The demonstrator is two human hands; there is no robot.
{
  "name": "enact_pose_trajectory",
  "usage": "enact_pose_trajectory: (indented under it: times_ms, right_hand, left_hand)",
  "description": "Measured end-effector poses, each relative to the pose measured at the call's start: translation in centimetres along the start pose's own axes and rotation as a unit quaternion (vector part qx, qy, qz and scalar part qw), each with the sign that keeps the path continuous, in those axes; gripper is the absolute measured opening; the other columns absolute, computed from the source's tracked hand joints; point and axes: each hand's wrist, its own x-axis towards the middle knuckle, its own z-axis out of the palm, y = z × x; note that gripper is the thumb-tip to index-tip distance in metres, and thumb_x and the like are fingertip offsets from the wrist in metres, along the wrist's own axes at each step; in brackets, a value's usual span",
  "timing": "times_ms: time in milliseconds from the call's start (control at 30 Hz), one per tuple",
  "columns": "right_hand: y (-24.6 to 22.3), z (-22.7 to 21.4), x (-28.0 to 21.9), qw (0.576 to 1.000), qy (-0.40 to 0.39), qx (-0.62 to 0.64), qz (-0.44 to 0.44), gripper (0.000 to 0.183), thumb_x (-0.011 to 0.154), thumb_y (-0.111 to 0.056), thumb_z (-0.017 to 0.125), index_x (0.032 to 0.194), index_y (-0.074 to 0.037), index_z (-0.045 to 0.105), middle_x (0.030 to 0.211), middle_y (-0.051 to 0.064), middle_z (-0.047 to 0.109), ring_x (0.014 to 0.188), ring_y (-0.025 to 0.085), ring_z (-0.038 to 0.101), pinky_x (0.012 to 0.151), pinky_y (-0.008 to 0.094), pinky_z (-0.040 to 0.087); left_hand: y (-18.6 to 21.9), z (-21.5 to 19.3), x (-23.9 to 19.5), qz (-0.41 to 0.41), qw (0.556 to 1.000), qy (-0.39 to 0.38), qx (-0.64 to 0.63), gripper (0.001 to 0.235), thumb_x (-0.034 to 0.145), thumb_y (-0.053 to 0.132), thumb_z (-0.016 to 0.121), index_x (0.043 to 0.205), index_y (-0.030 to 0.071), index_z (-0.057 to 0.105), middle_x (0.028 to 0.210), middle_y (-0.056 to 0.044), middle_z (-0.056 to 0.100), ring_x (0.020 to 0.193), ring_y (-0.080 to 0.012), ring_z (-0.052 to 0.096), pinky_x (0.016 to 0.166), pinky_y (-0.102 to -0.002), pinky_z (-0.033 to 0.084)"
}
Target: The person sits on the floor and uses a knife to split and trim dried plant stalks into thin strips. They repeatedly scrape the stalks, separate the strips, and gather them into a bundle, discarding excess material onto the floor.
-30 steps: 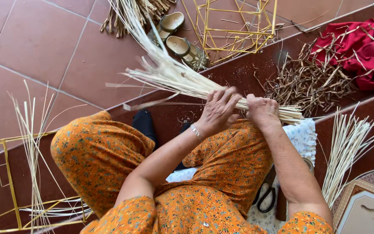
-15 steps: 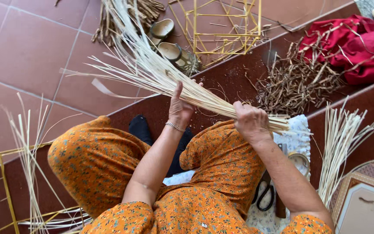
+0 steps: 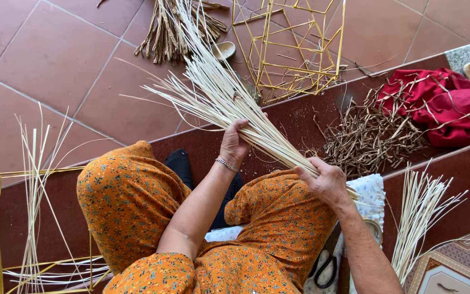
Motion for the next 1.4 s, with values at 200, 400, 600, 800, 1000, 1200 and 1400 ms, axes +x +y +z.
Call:
enact_pose_trajectory:
  times_ms: [200, 400, 600, 800, 1000, 1200, 1400]
  right_hand:
    - [0.8, -0.5, -2.0, 0.991, 0.101, -0.084, -0.037, 0.055, 0.094, -0.068, 0.05, 0.094, -0.016, 0.071, 0.052, -0.003, 0.059, 0.044, 0.011, 0.059, 0.044, 0.033, 0.05]
    - [0.6, -1.5, -4.1, 0.996, -0.01, -0.032, 0.082, 0.064, 0.086, -0.073, 0.045, 0.104, -0.017, 0.071, 0.06, 0.003, 0.064, 0.053, 0.017, 0.064, 0.051, 0.039, 0.055]
    - [-1.3, -4.7, -3.1, 0.991, -0.066, -0.119, 0.007, 0.079, 0.089, -0.074, 0.04, 0.138, -0.016, 0.061, 0.114, 0.013, 0.07, 0.103, 0.027, 0.065, 0.089, 0.05, 0.054]
    - [-6.1, -1.7, 2.5, 0.987, 0.027, 0.035, -0.158, 0.066, 0.105, -0.052, 0.052, 0.147, -0.001, 0.045, 0.118, 0.024, 0.067, 0.1, 0.03, 0.067, 0.082, 0.046, 0.056]
    - [-7.6, 0.1, 6.2, 0.969, 0.079, 0.222, -0.078, 0.023, 0.106, -0.018, 0.06, 0.125, -0.006, 0.055, 0.085, 0.004, 0.075, 0.069, 0.007, 0.066, 0.055, 0.022, 0.053]
    - [-6.7, 1.6, 6.5, 0.968, 0.134, 0.203, -0.06, 0.014, 0.108, -0.016, 0.063, 0.119, -0.007, 0.06, 0.073, 0.004, 0.067, 0.058, 0.007, 0.055, 0.046, 0.023, 0.04]
    - [-8.0, 0.8, 5.3, 0.963, 0.099, 0.202, -0.151, 0.02, 0.103, -0.018, 0.066, 0.119, -0.006, 0.06, 0.09, 0.005, 0.071, 0.074, 0.008, 0.069, 0.058, 0.021, 0.057]
  left_hand:
    - [-0.8, 0.9, 0.3, 0.017, 0.999, 0.041, -0.012, 0.053, 0.09, 0.017, 0.075, 0.133, -0.005, 0.052, 0.127, -0.021, 0.064, 0.12, -0.0344, 0.064, 0.11, -0.052, 0.049]
    - [-2.2, 2.3, -1.4, 0.065, 0.994, 0.003, 0.092, 0.042, 0.098, 0.007, 0.073, 0.132, -0.008, 0.053, 0.121, -0.025, 0.07, 0.112, -0.0359, 0.07, 0.096, -0.05, 0.058]
    - [-2.5, 5.1, -3.7, 0.048, 0.995, -0.044, 0.078, 0.046, 0.095, 0.014, 0.068, 0.136, 0.0, 0.051, 0.121, -0.022, 0.071, 0.113, -0.0352, 0.07, 0.093, -0.051, 0.057]
    - [-2.5, 5.7, -4.6, 0.059, 0.992, -0.05, 0.098, 0.045, 0.096, 0.016, 0.07, 0.135, 0.001, 0.053, 0.124, -0.02, 0.071, 0.116, -0.0301, 0.069, 0.098, -0.046, 0.056]
    - [-3.4, 2.7, -3.2, 0.034, 0.996, -0.028, 0.081, 0.034, 0.095, 0.016, 0.073, 0.124, 0.001, 0.062, 0.113, -0.011, 0.075, 0.109, -0.0234, 0.07, 0.098, -0.043, 0.059]
    - [-3.6, 0.1, -2.1, -0.017, 0.995, -0.055, 0.087, 0.028, 0.099, 0.006, 0.078, 0.118, -0.005, 0.061, 0.114, -0.014, 0.071, 0.116, -0.028, 0.067, 0.112, -0.048, 0.053]
    - [-2.1, 3.9, -3.8, 0.004, 0.99, -0.095, 0.106, 0.063, 0.081, -0.004, 0.063, 0.143, -0.002, 0.052, 0.14, -0.015, 0.063, 0.131, -0.0261, 0.06, 0.113, -0.044, 0.046]
